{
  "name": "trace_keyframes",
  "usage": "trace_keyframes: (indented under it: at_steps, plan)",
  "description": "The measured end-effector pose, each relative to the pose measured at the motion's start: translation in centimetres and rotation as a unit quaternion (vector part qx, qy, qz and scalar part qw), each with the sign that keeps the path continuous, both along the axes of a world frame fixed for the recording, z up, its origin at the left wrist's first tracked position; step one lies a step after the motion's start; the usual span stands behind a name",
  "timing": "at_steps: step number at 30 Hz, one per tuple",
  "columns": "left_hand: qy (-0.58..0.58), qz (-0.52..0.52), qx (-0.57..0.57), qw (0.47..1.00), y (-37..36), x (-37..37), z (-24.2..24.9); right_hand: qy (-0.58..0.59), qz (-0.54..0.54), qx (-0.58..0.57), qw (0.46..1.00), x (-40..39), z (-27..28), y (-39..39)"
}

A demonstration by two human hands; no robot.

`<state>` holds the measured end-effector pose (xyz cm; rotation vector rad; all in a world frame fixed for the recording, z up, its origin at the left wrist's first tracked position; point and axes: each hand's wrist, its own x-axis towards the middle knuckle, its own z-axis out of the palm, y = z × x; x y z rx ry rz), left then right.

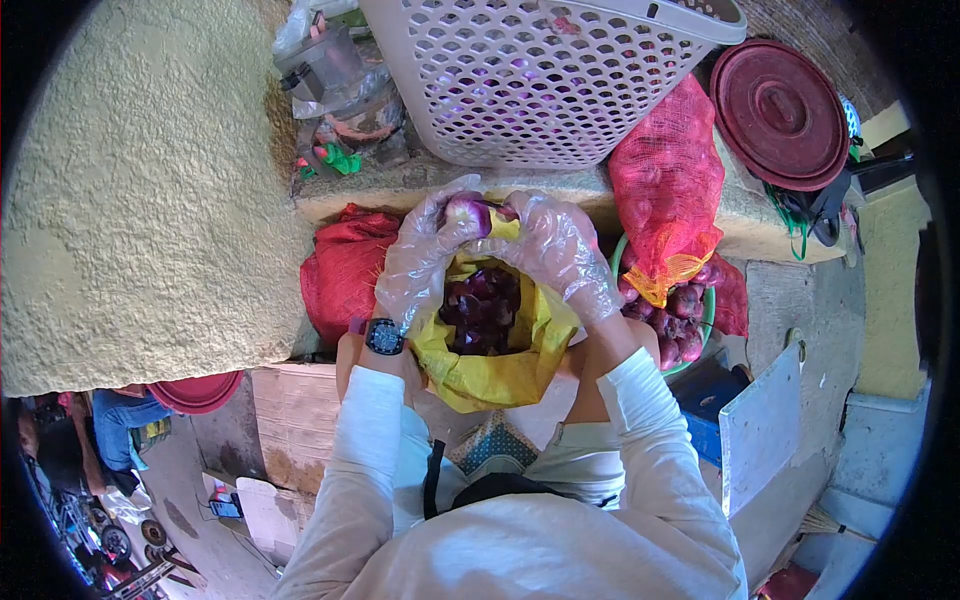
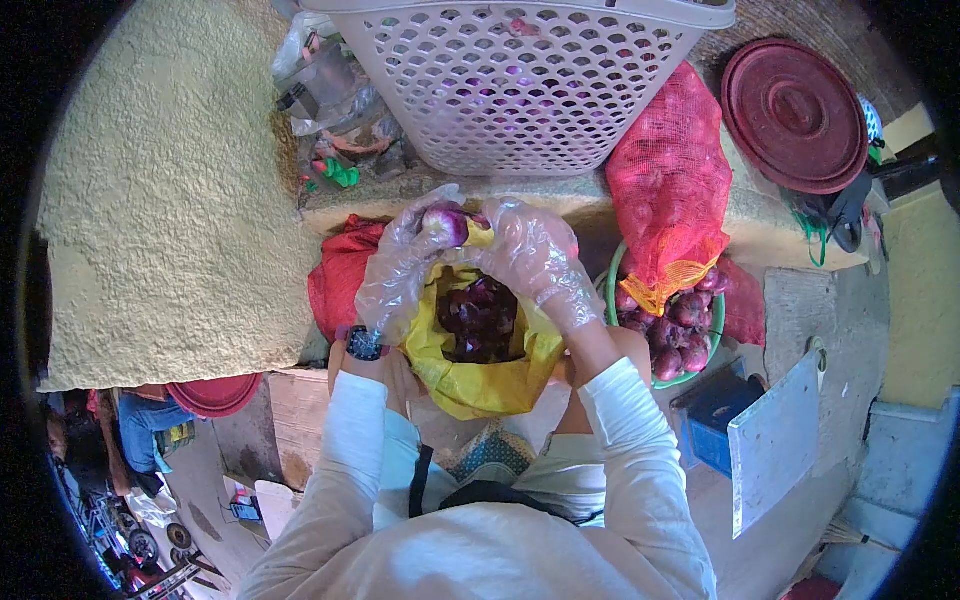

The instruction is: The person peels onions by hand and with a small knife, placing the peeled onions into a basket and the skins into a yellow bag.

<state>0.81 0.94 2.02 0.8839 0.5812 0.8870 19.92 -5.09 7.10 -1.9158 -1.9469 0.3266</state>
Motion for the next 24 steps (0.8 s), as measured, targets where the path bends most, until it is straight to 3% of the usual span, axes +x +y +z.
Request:
trace_keyframes:
  at_steps: [24]
  plan:
    - [0.006, 0.026, 0.036, 0.999, -0.2, -0.1, 0.3, -0.006, -0.004, 0.028, 1.0, -0.3, -0.7, 0.0]
